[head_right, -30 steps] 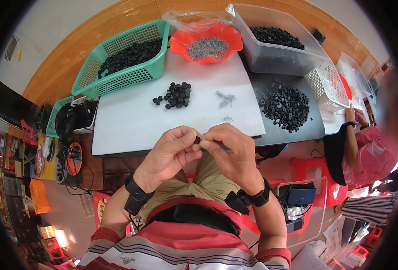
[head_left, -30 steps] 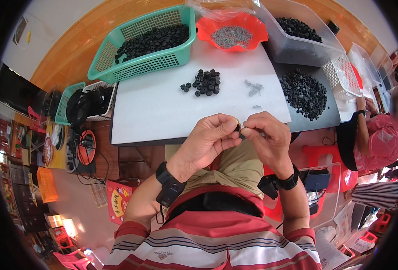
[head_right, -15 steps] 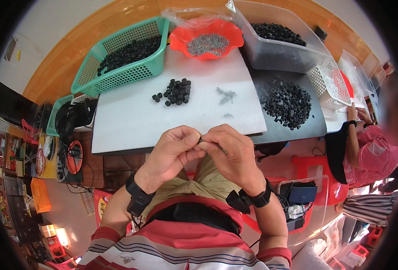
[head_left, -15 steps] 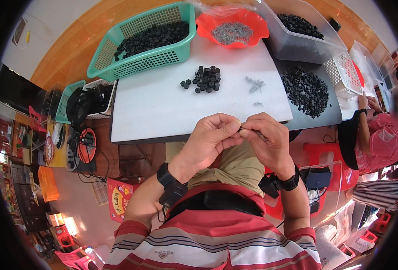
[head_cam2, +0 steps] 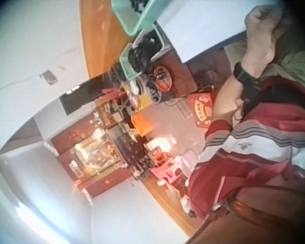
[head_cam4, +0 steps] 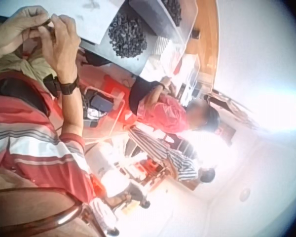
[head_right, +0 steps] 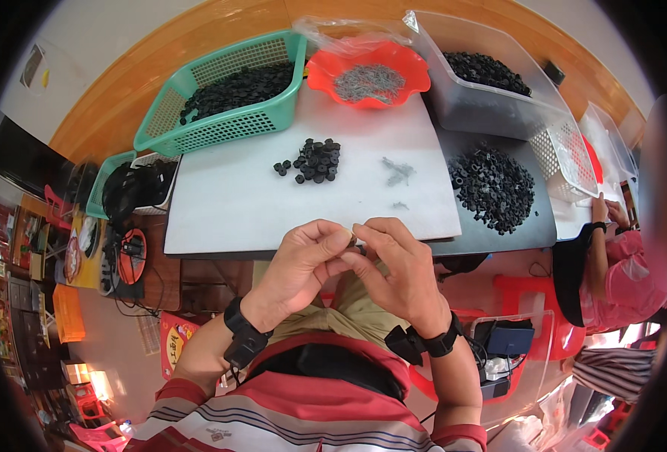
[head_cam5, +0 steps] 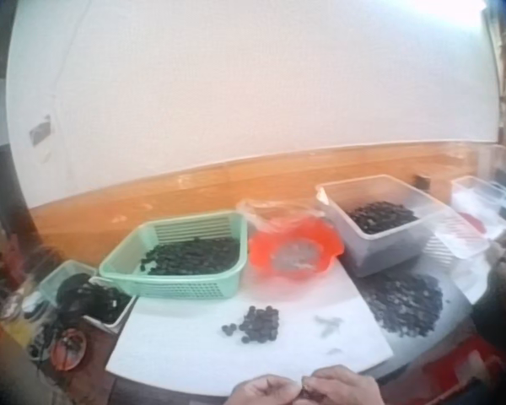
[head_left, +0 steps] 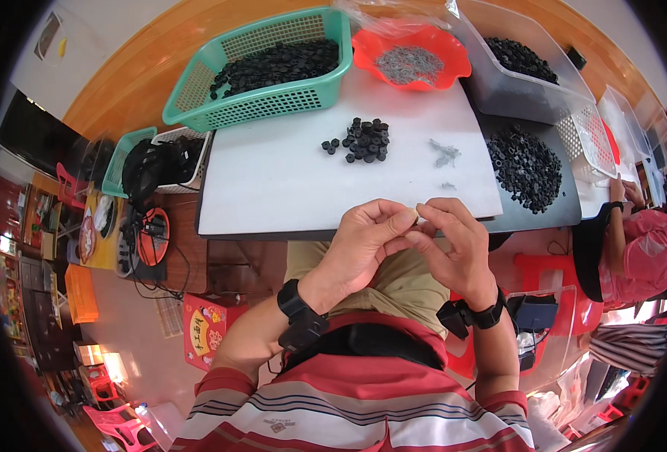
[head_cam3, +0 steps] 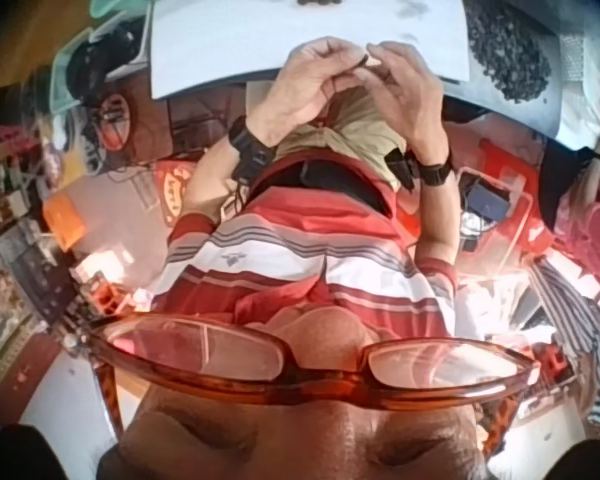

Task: Assembling small black plastic shoe components by hand.

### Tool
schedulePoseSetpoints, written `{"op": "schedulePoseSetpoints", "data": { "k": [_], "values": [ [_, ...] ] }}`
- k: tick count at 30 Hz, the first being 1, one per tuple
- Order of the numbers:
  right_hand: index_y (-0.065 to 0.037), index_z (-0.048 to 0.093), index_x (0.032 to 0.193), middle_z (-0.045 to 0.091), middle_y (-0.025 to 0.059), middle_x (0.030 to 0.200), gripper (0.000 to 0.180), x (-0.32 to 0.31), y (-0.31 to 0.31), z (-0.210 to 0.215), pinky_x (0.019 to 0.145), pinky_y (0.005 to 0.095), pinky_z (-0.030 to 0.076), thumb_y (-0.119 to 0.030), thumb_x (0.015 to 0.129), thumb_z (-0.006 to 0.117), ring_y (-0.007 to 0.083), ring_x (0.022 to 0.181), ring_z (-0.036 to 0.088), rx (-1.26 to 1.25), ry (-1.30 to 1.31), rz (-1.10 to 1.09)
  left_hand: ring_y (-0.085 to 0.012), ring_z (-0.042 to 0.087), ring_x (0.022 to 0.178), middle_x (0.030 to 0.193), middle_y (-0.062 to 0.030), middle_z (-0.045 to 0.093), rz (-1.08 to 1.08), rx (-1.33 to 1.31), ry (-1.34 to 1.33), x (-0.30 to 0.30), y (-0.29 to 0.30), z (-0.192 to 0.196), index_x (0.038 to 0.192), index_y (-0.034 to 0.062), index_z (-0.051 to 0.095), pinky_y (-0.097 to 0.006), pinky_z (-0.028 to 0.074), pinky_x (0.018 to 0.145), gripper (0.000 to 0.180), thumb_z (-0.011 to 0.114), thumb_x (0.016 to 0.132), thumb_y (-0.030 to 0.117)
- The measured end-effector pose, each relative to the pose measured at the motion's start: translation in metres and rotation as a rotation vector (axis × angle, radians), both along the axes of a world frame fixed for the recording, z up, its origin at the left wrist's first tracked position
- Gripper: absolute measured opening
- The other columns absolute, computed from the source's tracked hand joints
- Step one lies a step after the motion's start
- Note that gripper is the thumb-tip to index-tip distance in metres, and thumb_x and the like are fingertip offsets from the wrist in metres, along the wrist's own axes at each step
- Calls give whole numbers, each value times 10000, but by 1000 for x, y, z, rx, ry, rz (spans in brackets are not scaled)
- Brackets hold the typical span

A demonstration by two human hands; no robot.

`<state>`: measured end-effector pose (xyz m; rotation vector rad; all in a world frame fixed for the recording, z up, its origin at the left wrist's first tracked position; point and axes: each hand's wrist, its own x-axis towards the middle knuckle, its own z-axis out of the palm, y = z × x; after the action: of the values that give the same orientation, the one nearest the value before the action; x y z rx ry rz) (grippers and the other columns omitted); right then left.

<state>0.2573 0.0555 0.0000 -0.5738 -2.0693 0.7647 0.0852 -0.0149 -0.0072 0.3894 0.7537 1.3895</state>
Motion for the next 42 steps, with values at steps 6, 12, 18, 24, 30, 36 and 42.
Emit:
{"op": "schedulePoseSetpoints", "data": {
  "k": [6, 12, 18, 24, 30, 36, 42],
  "values": [
    [-30, 683, 1141, 672, 121, 1064, 372, -3, 1, -3, 597, 312, 556, -49, 800, 832, 212, 695, 691, 83, -23, -19, -179, 724, 923, 991, -62, 695, -12, 39, 16, 1, -3, 7, 1038, 24, 658, -329, 598, 898, 141, 694, 998, 155],
    [-14, 673, 1156, 661, 128, 1072, 369, -7, 0, 0, 596, 317, 562, -25, 812, 807, 220, 686, 689, 82, -32, -31, -181, 720, 960, 994, -62, 697, -43, 40, 41, -5, -3, -1, 1057, 41, 648, -335, 595, 908, 137, 674, 1013, 169],
    [-7, 664, 1231, 644, 143, 1101, 408, -10, 5, -2, 637, 319, 570, -15, 839, 778, 233, 732, 690, 39, 35, 59, -190, 711, 1029, 1061, -77, 707, -82, 35, -4, -8, -2, 5, 1216, 65, 618, -353, 588, 937, 212, 635, 1035, 174],
    [-29, 680, 1223, 652, 134, 1090, 398, -12, 1, -2, 637, 308, 566, -18, 840, 786, 214, 745, 689, -66, 76, 5, -134, 698, 989, 1086, -61, 707, -44, 13, -34, -5, -2, 7, 1274, 48, 636, -310, 591, 898, 269, 636, 1035, 171],
    [-32, 711, 1096, 672, 111, 1011, 300, -14, 1, -7, 598, 296, 553, -11, 815, 813, 190, 722, 683, -20, 160, -22, -133, 693, 990, 1090, -50, 702, -37, 0, -45, -5, -1, 5, 1216, 56, 678, -314, 596, 902, 226, 645, 1031, 181],
    [-40, 721, 1040, 677, 99, 964, 241, -17, 1, -12, 600, 290, 549, -16, 818, 812, 189, 707, 675, 41, 194, -76, -144, 695, 982, 1078, -50, 700, -17, 2, -76, -1, -1, 8, 1224, 46, 667, -321, 597, 901, 245, 656, 1025, 189],
    [-66, 712, 1070, 666, 92, 978, 255, -15, 0, -17, 557, 322, 546, -48, 831, 800, 236, 697, 674, 216, 102, -127, -146, 693, 993, 1097, -58, 697, 47, -15, -16, 1, -2, 3, 1224, 36, 649, -315, 596, 896, 248, 666, 1018, 174]
  ]
}}
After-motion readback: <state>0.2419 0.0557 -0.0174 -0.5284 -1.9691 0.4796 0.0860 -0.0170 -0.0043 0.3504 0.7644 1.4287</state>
